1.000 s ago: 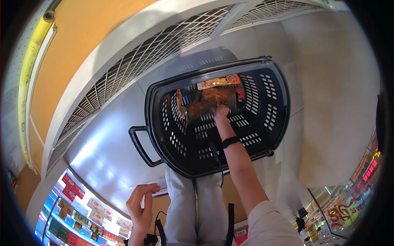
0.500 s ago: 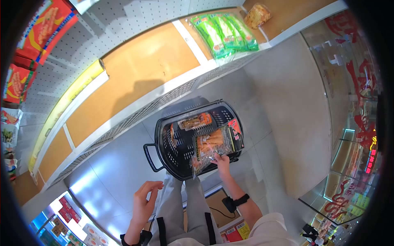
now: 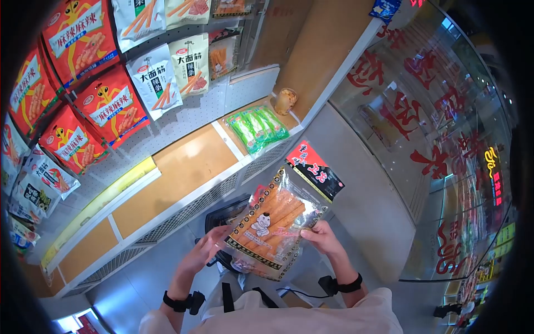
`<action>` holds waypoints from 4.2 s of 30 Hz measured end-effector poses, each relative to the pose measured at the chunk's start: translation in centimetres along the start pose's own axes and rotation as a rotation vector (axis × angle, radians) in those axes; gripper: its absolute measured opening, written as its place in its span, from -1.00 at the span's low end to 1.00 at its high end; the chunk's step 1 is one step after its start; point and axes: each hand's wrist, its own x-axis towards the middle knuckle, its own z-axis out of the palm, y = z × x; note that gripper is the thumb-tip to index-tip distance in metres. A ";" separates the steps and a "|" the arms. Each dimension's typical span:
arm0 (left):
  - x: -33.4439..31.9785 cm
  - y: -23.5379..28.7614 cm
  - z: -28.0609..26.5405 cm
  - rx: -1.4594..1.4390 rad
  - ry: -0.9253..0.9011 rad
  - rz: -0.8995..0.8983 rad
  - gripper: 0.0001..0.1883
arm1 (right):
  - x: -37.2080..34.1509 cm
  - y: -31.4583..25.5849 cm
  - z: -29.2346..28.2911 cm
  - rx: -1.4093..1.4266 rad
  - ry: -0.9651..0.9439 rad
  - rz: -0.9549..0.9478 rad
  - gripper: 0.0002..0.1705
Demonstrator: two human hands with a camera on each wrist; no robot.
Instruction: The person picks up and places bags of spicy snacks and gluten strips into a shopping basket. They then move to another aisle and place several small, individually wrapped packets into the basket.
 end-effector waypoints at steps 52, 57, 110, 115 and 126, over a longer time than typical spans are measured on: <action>4.0 -4.4 16.8 -0.227 0.760 0.630 -0.59 | 16.7 -12.0 -13.0 0.687 -0.239 -0.073 -0.72; 3.5 -3.5 14.8 -0.268 0.738 0.641 -0.57 | 14.2 -12.4 -13.0 0.714 -0.223 -0.126 -0.69; 17.0 -5.4 21.3 -0.111 1.511 0.641 -0.45 | 42.6 -14.3 -10.5 0.050 -0.657 -0.094 -0.68; 16.4 -6.1 21.3 -0.090 1.510 0.718 -0.45 | 42.9 -14.2 -10.3 0.169 -0.613 0.013 -0.55; 16.8 -6.3 20.9 -0.122 1.504 0.706 -0.45 | 43.0 -15.2 -10.5 0.197 -0.596 0.042 -0.49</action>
